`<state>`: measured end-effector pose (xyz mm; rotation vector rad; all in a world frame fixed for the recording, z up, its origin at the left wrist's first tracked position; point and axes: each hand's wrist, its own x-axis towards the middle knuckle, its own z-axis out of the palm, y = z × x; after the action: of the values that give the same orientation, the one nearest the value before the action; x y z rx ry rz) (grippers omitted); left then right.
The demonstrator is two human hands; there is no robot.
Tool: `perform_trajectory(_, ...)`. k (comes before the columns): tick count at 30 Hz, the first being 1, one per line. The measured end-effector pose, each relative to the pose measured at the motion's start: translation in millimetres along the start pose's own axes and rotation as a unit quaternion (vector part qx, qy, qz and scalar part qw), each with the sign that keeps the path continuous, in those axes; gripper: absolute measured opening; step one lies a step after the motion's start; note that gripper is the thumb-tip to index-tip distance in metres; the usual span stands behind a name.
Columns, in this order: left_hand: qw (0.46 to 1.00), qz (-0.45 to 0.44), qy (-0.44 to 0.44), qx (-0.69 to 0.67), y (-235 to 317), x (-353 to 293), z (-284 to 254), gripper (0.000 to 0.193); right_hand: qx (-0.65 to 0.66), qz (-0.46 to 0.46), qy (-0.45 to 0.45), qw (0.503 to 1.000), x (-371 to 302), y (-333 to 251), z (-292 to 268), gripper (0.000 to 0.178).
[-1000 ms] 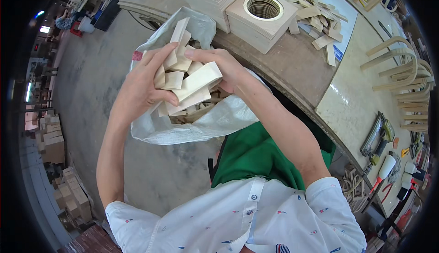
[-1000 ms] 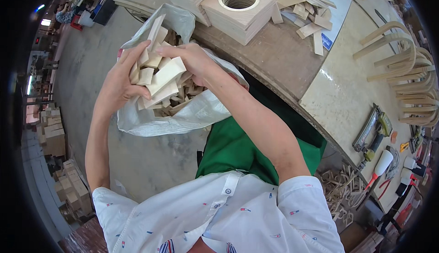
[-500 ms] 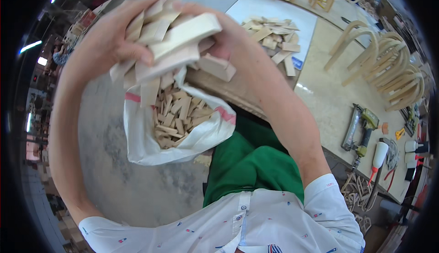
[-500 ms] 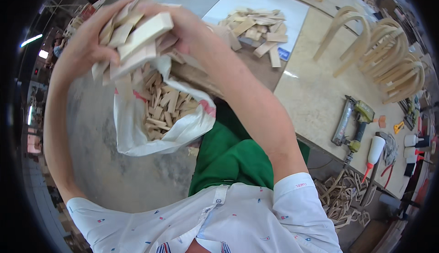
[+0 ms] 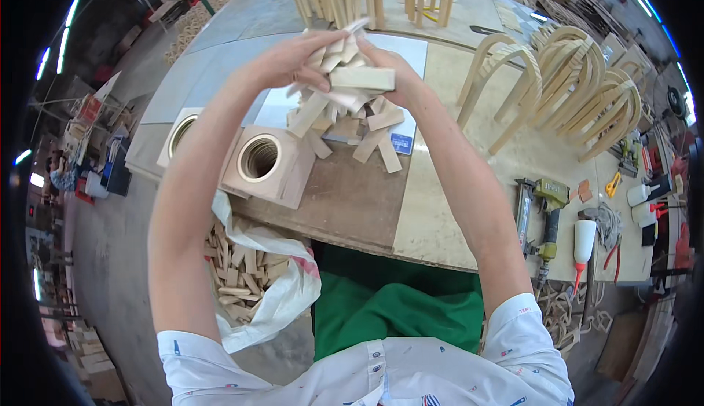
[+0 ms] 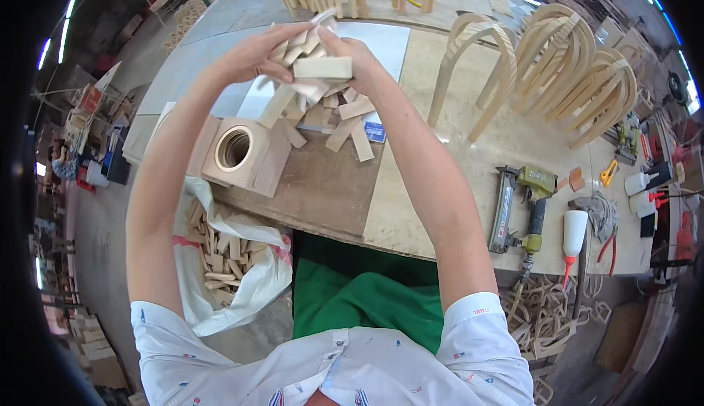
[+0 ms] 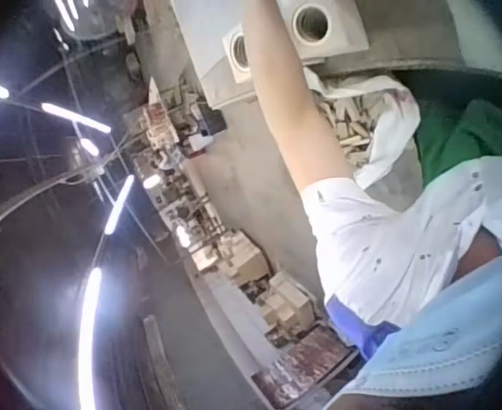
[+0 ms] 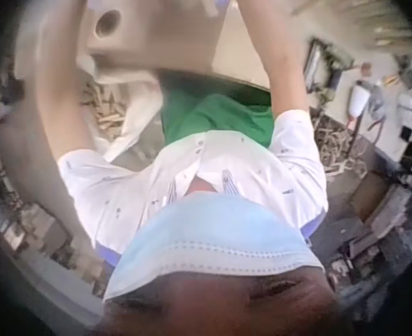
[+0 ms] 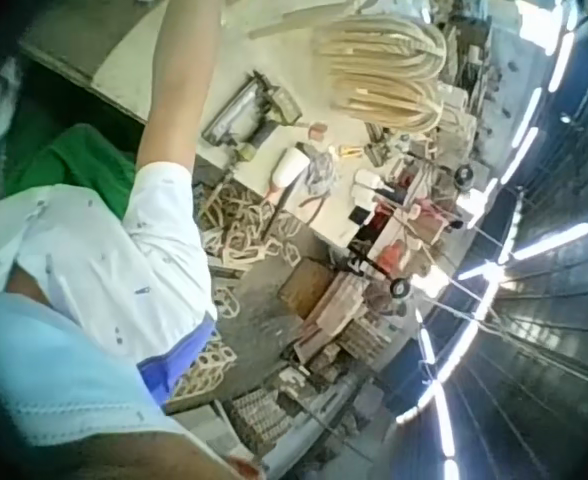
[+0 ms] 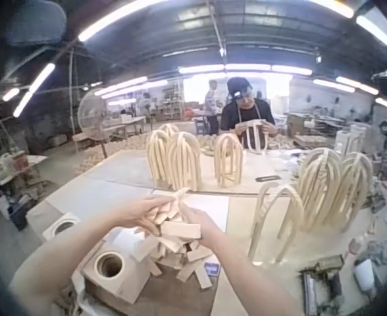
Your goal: The person assembles wooden furniture components by applying glue to joints and securing them with a pneumatic nail gun. They handle small wooden blocks, curved wooden pieces, and a wooden frame, repeatedly gluing and nailing parts together on a workbench.
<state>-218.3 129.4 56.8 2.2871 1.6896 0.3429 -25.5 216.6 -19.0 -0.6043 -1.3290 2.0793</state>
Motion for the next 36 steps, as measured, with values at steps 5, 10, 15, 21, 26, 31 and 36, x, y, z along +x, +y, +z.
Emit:
perform_trajectory(5, 1.000, -0.007, -0.001, 0.019, -39, -2, 62, 0.082, -0.204, -0.054, 0.125, 0.969, 26, 48, -26, 0.059)
perform_trajectory(10, 0.995, -0.090, 0.014, 0.032, -28, -14, 80, 0.092, -0.289, -0.086, 0.133, 0.944, -1, 51, -32, 0.060)
perform_trajectory(15, 0.976, -0.132, 0.033, 0.168, -2, -36, 90, 0.100, -0.374, -0.077, 0.183, 0.906, -24, 62, -39, 0.060)
perform_trajectory(21, 0.954, -0.217, -0.080, 0.189, 38, -55, 78, 0.070, -0.411, -0.120, 0.196, 0.882, -55, 76, -50, 0.056)
perform_trajectory(26, 0.956, -0.230, 0.031, 0.179, 23, -51, 99, 0.053, -0.469, -0.075, 0.195, 0.858, -74, 91, -32, 0.032)
perform_trajectory(31, 0.943, -0.139, 0.234, 0.190, 44, -59, 116, 0.052, -0.380, -0.086, 0.220, 0.894, -90, 113, -53, 0.027)
perform_trajectory(36, 0.942, -0.195, 0.272, -0.033, 102, -63, 177, 0.050, -0.238, -0.103, 0.275, 0.926, -106, 124, -70, 0.028)
